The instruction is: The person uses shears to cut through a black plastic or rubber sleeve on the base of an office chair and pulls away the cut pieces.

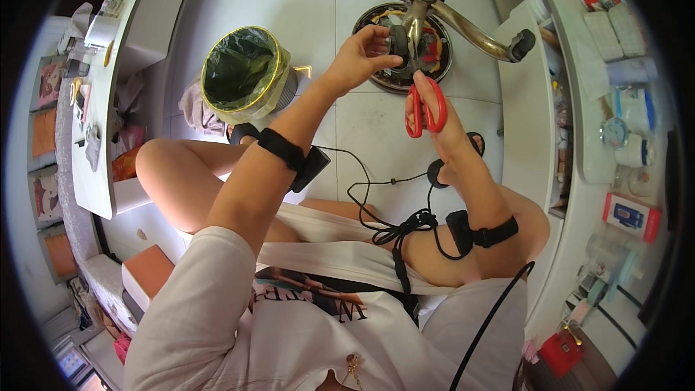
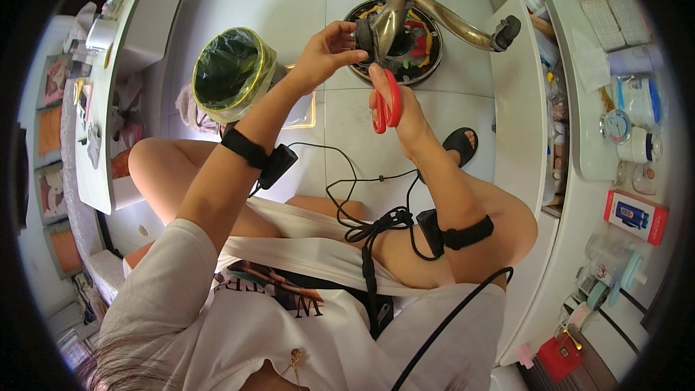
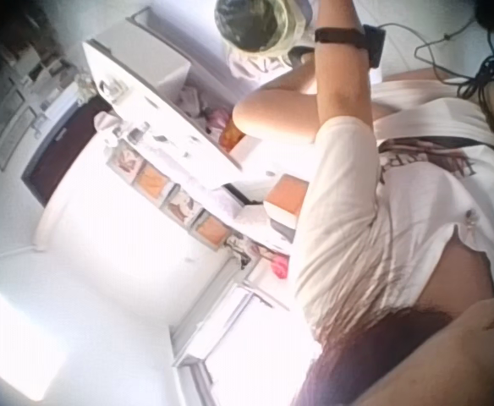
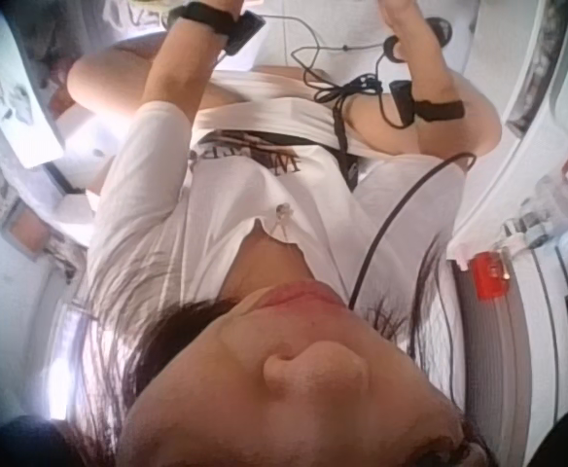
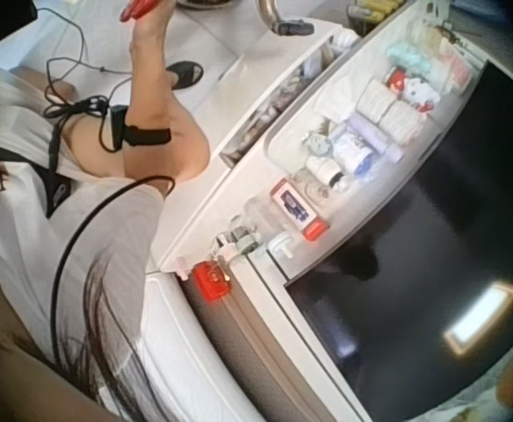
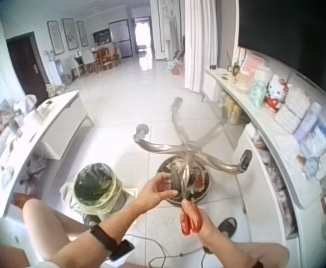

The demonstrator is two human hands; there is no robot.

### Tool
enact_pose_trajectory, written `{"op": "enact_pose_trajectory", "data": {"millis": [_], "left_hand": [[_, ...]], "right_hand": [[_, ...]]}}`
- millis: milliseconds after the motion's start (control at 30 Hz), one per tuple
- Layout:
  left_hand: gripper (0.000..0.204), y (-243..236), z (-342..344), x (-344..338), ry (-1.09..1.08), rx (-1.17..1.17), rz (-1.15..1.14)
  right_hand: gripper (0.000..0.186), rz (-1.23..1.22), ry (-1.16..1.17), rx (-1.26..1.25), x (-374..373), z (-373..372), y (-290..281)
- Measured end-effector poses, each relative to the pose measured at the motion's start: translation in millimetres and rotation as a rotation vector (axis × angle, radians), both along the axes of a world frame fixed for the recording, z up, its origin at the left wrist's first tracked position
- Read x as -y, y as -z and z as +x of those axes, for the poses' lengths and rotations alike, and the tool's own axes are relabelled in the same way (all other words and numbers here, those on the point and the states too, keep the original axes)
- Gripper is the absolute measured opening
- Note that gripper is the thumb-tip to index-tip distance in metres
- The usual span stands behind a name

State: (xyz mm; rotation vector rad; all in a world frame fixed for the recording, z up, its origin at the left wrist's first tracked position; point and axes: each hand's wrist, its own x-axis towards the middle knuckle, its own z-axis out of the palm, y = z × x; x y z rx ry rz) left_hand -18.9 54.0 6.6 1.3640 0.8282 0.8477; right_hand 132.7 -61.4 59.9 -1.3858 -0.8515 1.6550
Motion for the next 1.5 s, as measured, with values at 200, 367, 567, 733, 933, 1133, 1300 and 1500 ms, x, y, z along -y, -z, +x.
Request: {"op": "enact_pose_trajectory", "data": {"millis": [200,367,567,733,933,1133,1300,1500], "left_hand": [[0.050,9.9,16.3,6.1,-0.123,0.033,0.077],[0.045,6.3,18.1,9.6,-0.152,0.020,0.065],[0.042,9.3,9.9,15.5,-0.193,-0.008,0.058],[0.041,8.1,19.2,13.6,-0.208,0.083,0.051],[0.050,-3.6,15.0,23.0,-0.224,0.088,0.051],[0.051,2.0,16.4,16.6,-0.153,0.063,0.087],[0.049,7.1,18.1,15.3,-0.144,0.042,0.101],[0.049,12.4,17.2,16.6,-0.149,0.039,0.145]], "right_hand": [[0.051,-0.011,0.013,0.237,0.3,1.2,8.7],[0.045,0.050,0.055,0.166,2.8,1.7,12.6],[0.040,0.246,-0.004,0.239,7.0,3.4,-21.6],[0.047,0.047,-0.087,0.167,11.9,-3.0,-20.4],[0.050,-0.015,-0.093,0.180,8.4,-0.9,-11.5],[0.051,-0.033,-0.072,0.167,6.4,-2.0,-12.9],[0.049,-0.021,-0.055,0.204,5.3,0.4,-8.3],[0.042,0.171,-0.001,0.184,2.8,6.6,-17.0]]}}
